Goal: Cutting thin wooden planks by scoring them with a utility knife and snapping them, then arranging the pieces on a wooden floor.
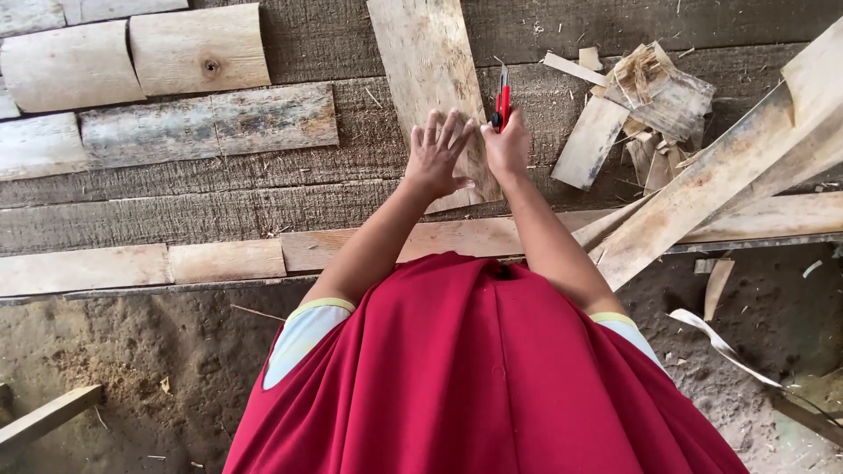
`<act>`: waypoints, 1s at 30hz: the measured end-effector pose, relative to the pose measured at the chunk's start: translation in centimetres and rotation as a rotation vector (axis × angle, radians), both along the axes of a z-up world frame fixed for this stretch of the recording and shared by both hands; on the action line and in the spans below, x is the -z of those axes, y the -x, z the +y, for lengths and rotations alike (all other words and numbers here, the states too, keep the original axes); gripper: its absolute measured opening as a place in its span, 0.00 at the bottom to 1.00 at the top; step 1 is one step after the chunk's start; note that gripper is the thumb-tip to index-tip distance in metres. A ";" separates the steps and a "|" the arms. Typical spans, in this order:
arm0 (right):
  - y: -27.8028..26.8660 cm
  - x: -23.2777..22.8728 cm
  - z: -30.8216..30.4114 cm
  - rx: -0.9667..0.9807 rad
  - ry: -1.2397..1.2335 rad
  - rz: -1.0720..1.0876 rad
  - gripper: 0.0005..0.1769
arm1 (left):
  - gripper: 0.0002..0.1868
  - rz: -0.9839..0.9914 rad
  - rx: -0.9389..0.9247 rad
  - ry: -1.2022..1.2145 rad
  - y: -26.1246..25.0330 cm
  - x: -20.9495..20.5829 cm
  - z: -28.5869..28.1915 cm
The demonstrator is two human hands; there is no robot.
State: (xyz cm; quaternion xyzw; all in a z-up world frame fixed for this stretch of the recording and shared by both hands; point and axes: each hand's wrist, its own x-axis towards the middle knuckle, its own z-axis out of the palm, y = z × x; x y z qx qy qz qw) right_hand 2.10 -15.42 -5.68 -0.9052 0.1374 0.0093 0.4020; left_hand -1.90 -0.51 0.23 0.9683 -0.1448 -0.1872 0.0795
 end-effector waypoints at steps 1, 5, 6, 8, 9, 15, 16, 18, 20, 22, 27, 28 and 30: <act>-0.3 0.0 0.0 -0.001 0.001 0.001 0.25 | 0.59 0.001 -0.001 0.001 0.0 0.2 -0.1; -0.8 0.2 0.9 -0.095 0.218 -0.157 0.20 | 0.60 -0.033 0.028 -0.014 -0.5 0.3 0.1; -0.6 0.3 1.0 -0.155 0.295 -0.262 0.19 | 0.59 -0.028 0.032 -0.016 -0.6 0.2 0.0; -0.8 1.9 1.0 -0.241 0.368 -0.312 0.21 | 0.59 -0.027 0.035 -0.016 -1.2 1.1 0.0; -0.7 2.7 1.1 -0.326 0.438 -0.361 0.23 | 0.58 -0.026 0.040 -0.020 -1.3 1.6 0.1; -0.7 -2.3 -0.9 -0.088 0.108 -0.171 0.17 | 0.62 -0.010 0.043 -0.062 -1.9 0.0 -0.2; -0.9 -2.2 -1.5 -0.087 0.112 -0.169 0.17 | 0.62 -0.008 0.045 -0.058 -2.0 -0.6 -0.3; -1.3 -2.1 -2.6 -0.038 0.044 -0.235 0.14 | 0.60 0.036 0.036 -0.056 -2.0 -1.8 -0.5; -1.6 -2.1 -4.9 0.042 0.099 -0.250 0.16 | 0.60 0.043 0.038 -0.073 -2.0 -1.4 -0.5; -1.7 -2.2 -6.8 0.127 0.156 -0.264 0.18 | 0.61 0.051 0.045 -0.090 -2.1 -1.0 0.1; 1.8 -9.1 -4.1 -0.219 -0.195 -0.170 0.11 | 0.30 -0.428 -0.386 0.212 -3.5 5.8 1.7; 2.5 -8.1 -3.2 -0.219 -0.197 -0.169 0.11 | 0.30 -0.428 -0.386 0.210 -3.3 5.9 2.5; 3.5 -6.3 -1.8 -0.243 0.002 0.175 0.22 | 0.39 -0.346 -0.763 0.410 -3.3 6.1 3.5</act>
